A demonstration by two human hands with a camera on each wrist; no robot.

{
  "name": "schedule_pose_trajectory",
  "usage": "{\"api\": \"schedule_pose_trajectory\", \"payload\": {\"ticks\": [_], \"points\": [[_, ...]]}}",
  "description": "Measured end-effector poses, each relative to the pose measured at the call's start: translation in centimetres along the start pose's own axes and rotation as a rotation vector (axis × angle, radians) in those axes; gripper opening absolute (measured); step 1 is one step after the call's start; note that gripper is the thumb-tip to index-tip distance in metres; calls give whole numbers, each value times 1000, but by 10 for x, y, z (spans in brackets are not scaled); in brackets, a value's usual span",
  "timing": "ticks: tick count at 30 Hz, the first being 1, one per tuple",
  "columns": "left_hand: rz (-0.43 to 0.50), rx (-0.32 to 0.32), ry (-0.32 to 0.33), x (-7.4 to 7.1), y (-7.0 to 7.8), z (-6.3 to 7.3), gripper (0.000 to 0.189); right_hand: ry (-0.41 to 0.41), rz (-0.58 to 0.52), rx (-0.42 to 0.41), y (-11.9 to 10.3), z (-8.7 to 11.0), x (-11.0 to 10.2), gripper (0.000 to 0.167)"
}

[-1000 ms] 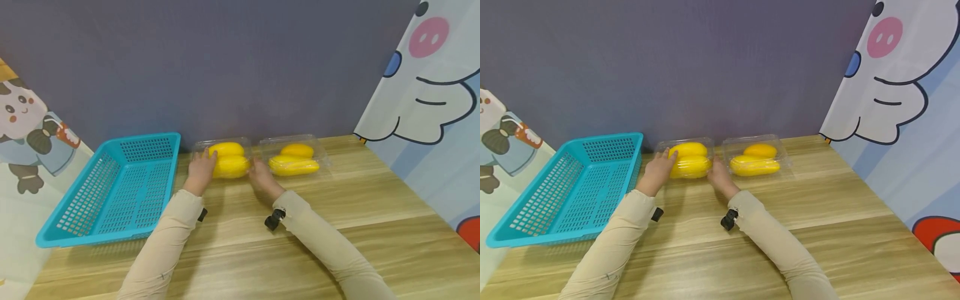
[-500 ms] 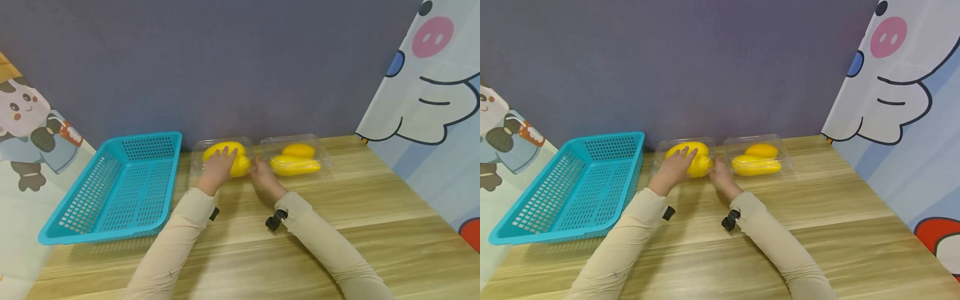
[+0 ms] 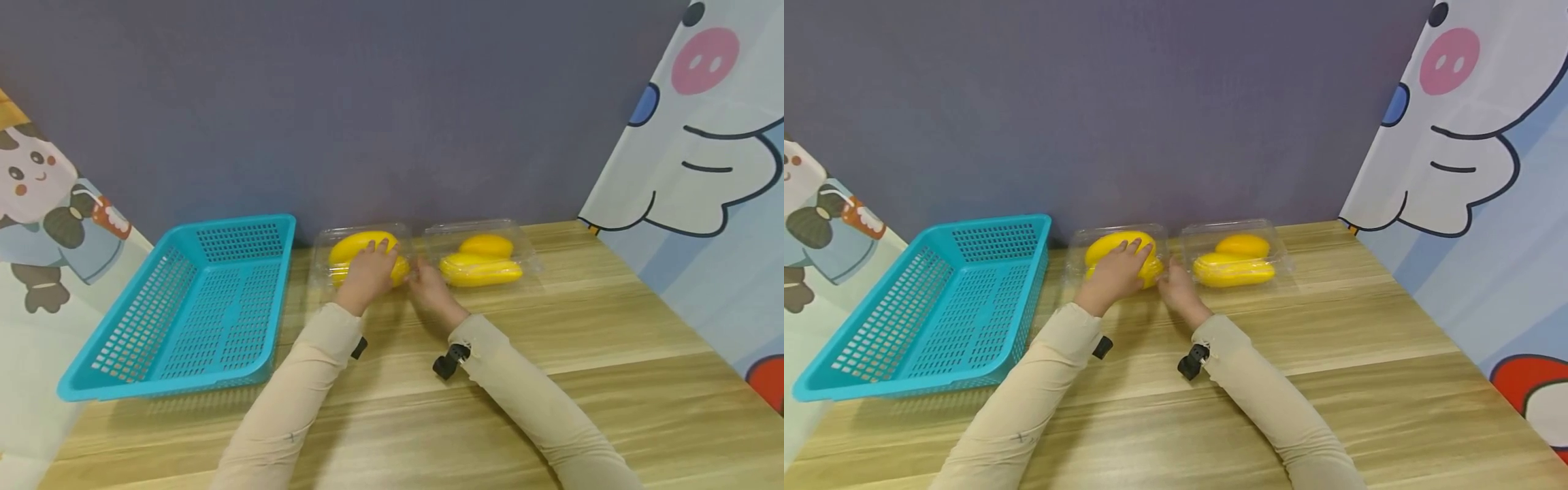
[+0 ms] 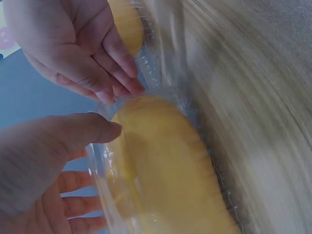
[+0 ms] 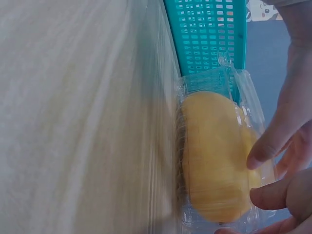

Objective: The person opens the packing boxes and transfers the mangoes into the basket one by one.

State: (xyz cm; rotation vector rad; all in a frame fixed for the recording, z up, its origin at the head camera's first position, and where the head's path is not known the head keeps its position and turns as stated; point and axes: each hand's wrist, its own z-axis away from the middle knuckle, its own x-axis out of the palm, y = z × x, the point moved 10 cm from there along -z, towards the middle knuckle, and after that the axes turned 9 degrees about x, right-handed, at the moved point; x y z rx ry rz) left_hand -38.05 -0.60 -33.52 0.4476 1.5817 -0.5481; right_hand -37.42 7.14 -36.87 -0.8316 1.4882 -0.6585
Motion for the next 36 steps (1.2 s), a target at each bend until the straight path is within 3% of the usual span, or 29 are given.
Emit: {"api": "schedule_pose_trajectory", "payload": {"ticks": [6,15,17,23,26,36], "points": [[17,-15,-9,1,0,-3,68,12,-6,-20,-1,0,0,50],[1,-30,-30,5,1,-5,67,-2,-14,32,2,2,3,40],[-15,-29,-20,5,2,-6,65,-5,-9,33,1,2,3,44],[-85,-17,37,-1,11,-7,52,30,7,-2,-1,2,1,35],[-116,-24,54,-2,14,-8,45,19,0,26,3,1,3,36],[-144,-36,103,-5,19,-10,37,67,33,6,4,1,0,39]]}}
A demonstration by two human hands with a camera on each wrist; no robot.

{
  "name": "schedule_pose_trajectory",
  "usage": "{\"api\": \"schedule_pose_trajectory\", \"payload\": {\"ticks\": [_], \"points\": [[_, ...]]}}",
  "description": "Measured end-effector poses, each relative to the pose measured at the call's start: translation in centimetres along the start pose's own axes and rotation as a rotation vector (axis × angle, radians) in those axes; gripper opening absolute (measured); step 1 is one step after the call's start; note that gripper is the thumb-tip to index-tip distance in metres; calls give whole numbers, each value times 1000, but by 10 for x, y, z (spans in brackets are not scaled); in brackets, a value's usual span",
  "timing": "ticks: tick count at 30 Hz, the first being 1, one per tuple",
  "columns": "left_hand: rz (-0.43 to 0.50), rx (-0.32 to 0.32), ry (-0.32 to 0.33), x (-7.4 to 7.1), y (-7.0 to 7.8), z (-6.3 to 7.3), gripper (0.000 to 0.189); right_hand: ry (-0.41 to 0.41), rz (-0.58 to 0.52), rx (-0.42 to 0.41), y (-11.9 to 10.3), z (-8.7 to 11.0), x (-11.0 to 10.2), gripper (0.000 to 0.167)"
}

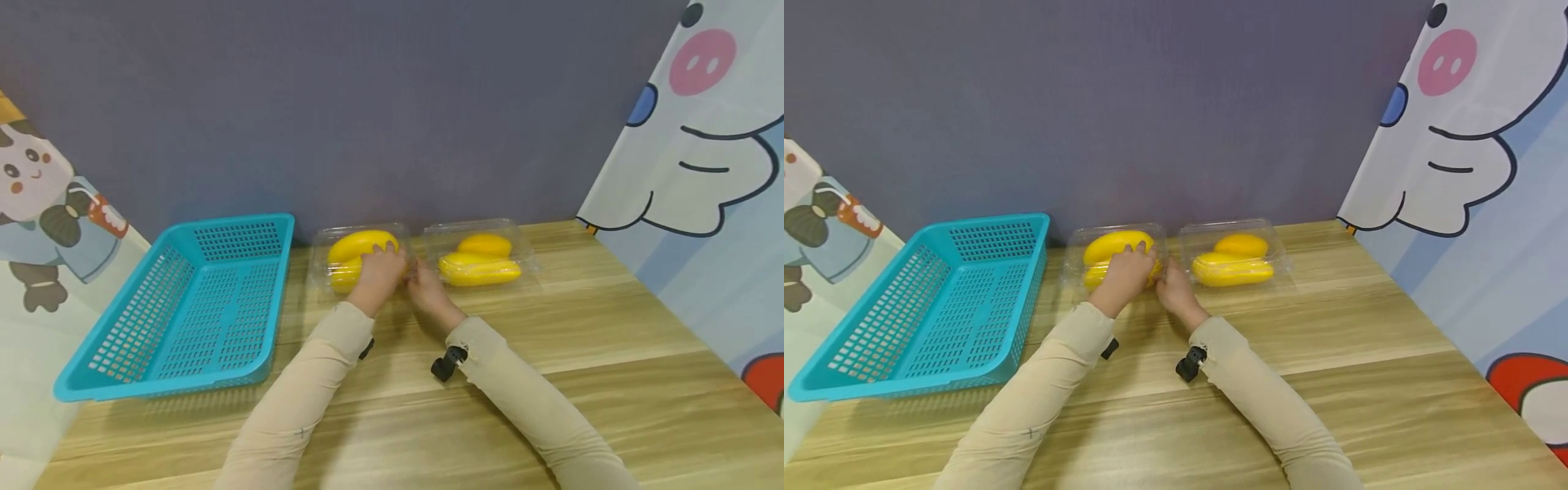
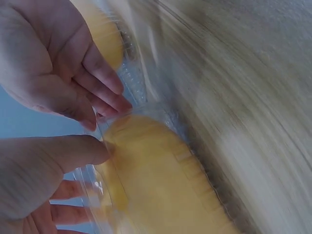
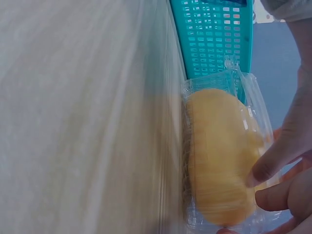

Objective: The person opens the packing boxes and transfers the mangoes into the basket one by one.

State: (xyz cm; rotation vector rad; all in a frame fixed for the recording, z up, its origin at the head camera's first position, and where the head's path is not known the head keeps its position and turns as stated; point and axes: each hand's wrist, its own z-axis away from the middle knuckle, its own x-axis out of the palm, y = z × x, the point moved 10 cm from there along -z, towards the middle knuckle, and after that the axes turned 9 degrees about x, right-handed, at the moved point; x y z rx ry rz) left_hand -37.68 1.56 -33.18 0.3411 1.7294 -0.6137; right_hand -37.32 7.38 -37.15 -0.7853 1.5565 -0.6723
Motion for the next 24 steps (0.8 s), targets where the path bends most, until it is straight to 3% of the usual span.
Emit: {"api": "schedule_pose_trajectory", "payload": {"ticks": [6,12,16,24], "points": [[-30,42,54,-3,1,1,33,20,1,-17,-1,1,0,30],[-63,111,47,1,5,0,38,28,-17,5,-3,1,0,21],[-27,114,62,2,6,0,38,29,-3,5,-4,2,1,28],[21,105,103,1,5,-1,29,31,-14,22,-3,0,2,26]]}}
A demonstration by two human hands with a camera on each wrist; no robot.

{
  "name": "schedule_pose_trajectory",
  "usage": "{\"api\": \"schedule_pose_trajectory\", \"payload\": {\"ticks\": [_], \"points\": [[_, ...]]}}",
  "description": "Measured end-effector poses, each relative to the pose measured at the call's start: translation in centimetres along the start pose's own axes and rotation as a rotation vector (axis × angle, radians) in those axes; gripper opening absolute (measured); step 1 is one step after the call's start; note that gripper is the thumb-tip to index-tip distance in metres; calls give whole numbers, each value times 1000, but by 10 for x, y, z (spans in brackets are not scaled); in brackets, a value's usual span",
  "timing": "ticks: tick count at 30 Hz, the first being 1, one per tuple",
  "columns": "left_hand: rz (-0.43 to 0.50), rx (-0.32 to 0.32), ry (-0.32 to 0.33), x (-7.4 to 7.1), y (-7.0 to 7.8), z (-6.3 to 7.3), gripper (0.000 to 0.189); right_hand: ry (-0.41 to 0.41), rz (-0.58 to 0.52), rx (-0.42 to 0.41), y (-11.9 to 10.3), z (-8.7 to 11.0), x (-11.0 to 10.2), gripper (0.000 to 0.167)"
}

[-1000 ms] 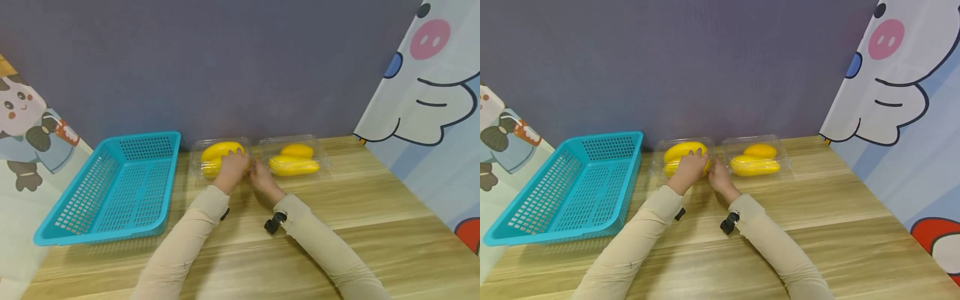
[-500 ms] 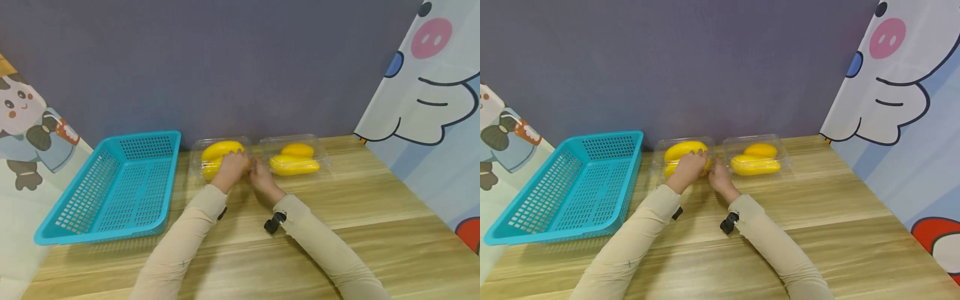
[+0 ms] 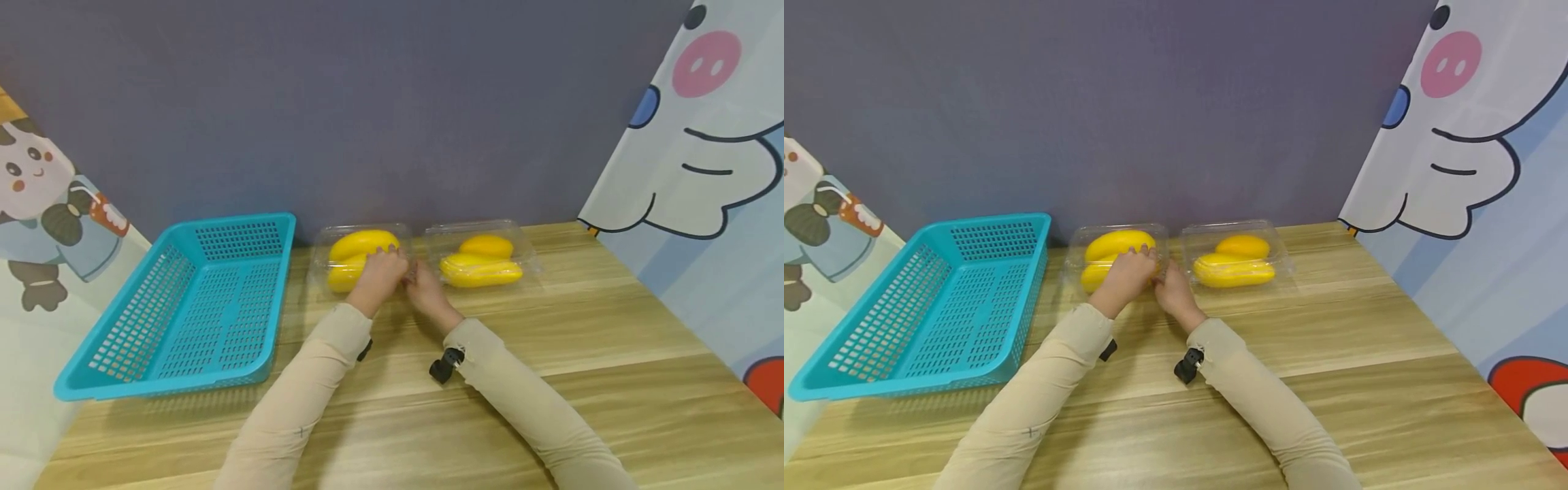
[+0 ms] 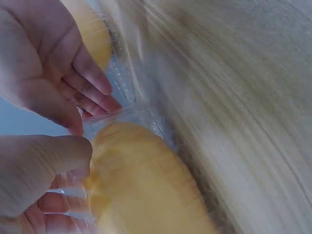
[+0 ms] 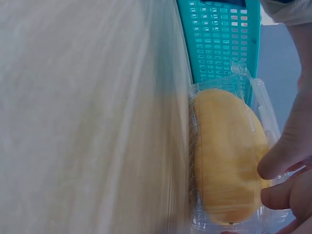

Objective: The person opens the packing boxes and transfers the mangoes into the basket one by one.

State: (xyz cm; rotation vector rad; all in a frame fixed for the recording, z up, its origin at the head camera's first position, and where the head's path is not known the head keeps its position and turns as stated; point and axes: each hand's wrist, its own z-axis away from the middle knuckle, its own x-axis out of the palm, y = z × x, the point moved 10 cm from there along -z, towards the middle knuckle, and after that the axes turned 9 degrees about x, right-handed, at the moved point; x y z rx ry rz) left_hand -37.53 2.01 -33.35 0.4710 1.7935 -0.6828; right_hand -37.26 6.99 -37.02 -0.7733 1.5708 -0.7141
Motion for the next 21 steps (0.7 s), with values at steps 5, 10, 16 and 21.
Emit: {"api": "schedule_pose_trajectory", "payload": {"ticks": [5,10,16,21], "points": [[11,0,-13,-2,1,0,24,5,-7,5,0,-1,0,29],[11,-1,-20,-2,3,-1,22,-13,-22,39,4,-2,3,36],[-5,5,1,-2,3,-4,21,-15,-34,53,5,-5,3,29],[-13,26,14,-5,5,-4,19,-15,-57,38,3,-5,2,27]]}}
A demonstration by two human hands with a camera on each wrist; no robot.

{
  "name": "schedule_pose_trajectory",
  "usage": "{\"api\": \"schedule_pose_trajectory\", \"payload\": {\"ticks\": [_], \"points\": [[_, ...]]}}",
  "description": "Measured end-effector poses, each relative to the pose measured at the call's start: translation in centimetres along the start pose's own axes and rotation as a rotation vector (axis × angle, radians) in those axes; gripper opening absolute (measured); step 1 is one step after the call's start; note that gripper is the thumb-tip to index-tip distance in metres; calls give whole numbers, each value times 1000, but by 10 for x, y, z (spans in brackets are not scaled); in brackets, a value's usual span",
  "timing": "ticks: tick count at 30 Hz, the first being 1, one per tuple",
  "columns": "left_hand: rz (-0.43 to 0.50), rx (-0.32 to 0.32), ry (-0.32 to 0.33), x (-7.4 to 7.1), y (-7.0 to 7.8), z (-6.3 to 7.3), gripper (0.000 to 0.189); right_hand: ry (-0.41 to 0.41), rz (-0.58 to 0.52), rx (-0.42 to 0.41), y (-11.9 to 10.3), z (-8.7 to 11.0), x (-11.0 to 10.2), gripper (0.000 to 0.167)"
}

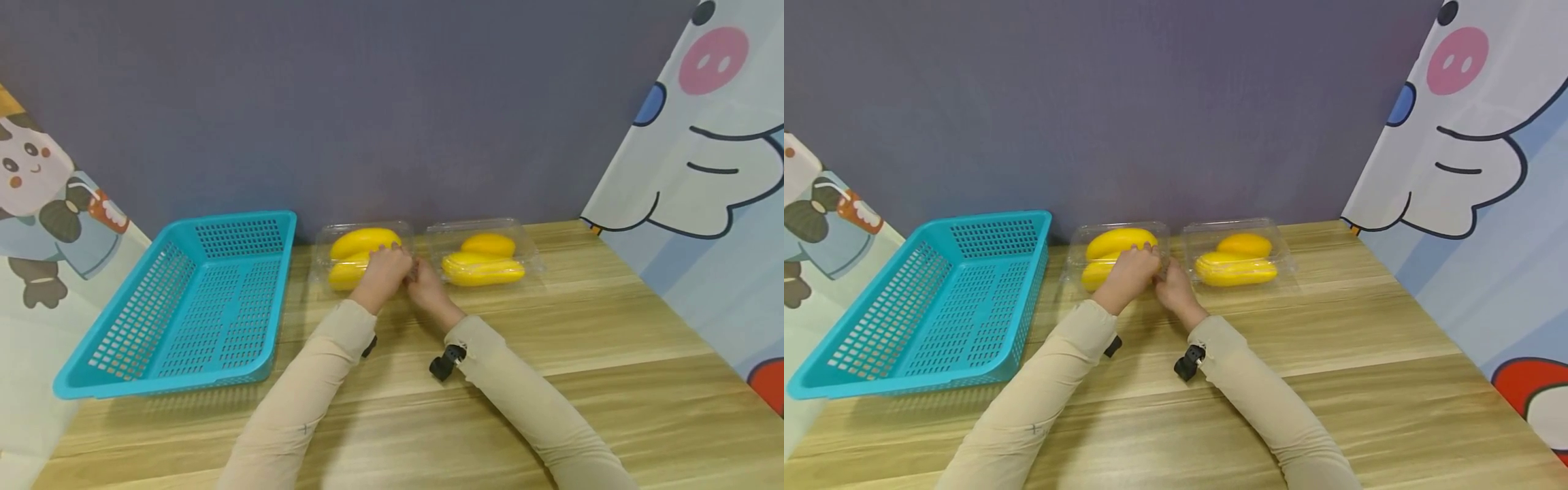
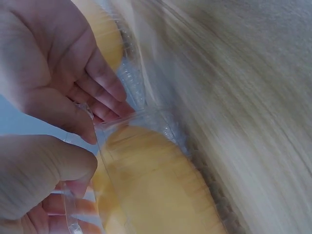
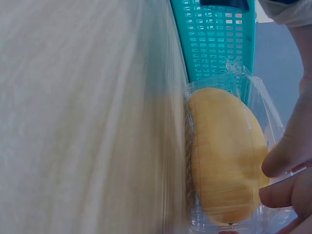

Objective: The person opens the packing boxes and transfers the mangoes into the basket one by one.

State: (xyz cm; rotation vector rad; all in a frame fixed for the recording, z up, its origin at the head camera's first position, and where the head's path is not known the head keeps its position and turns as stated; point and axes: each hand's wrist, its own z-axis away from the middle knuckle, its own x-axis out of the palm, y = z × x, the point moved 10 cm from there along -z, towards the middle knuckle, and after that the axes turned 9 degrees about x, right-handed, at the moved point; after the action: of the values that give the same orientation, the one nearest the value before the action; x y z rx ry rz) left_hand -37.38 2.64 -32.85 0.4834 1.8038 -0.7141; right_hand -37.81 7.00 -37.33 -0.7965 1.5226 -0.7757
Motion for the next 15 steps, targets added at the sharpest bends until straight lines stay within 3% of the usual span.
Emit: {"api": "schedule_pose_trajectory", "payload": {"ticks": [8,15], "points": [[17,16,-10,-5,1,-1,17,-32,-36,3,8,-5,2,39],[20,45,2,-15,-5,-3,6,34,-25,-127,97,-71,39,32]]}}
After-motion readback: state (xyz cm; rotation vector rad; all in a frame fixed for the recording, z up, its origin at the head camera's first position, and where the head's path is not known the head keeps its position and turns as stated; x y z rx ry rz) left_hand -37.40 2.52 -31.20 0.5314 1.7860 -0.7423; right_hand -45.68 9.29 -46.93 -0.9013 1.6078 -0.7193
